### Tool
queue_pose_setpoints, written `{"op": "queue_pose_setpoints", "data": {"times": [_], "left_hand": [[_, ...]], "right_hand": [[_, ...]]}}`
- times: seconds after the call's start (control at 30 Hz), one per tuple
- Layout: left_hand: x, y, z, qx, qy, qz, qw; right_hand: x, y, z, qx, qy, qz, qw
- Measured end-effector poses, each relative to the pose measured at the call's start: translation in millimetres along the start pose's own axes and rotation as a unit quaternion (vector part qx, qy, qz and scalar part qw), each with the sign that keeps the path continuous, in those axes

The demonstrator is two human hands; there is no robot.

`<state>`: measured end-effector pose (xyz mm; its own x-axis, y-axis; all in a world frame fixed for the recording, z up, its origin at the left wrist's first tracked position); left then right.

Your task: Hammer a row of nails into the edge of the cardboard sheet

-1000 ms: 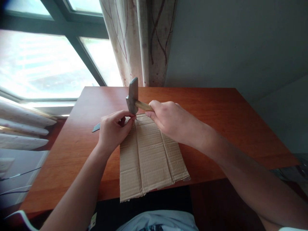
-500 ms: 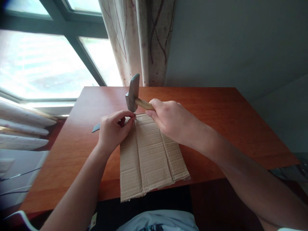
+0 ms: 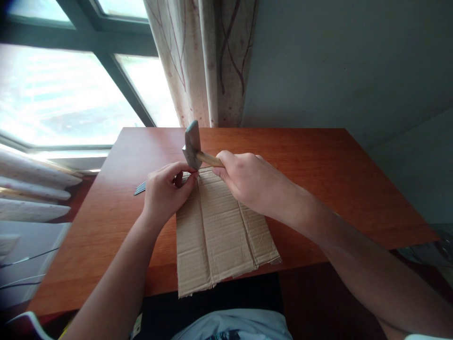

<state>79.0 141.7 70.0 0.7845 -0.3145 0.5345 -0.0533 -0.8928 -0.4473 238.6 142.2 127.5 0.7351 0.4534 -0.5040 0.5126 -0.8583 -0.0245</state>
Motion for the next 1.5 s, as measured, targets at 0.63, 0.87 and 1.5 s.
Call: {"op": "queue_pose_setpoints", "data": {"times": [0.63, 0.87, 1.5], "left_hand": [[-47.6, 12.3, 33.1, -0.141, 0.334, -0.246, 0.899], [-46.2, 12.9, 34.6, -0.137, 0.348, -0.255, 0.892], [-41.7, 2.1, 9.6, -0.032, 0.289, -0.166, 0.942]], "right_hand": [[4.7, 3.4, -0.5, 0.005, -0.041, 0.014, 0.999], [4.9, 3.4, -0.9, -0.001, -0.038, 0.012, 0.999], [3.6, 3.8, -2.6, 0.000, -0.030, 0.013, 0.999]]}}
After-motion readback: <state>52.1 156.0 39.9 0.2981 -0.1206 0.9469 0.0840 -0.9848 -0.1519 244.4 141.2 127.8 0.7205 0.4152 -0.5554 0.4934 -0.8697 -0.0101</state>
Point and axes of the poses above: each hand's wrist, its own y-axis away from the middle knuckle, its own z-axis out of the palm, x = y × z, the point moved 9 cm from there along -y, towards the middle knuckle, and after that the axes turned 6 degrees about -y, right-handed, at the moved point
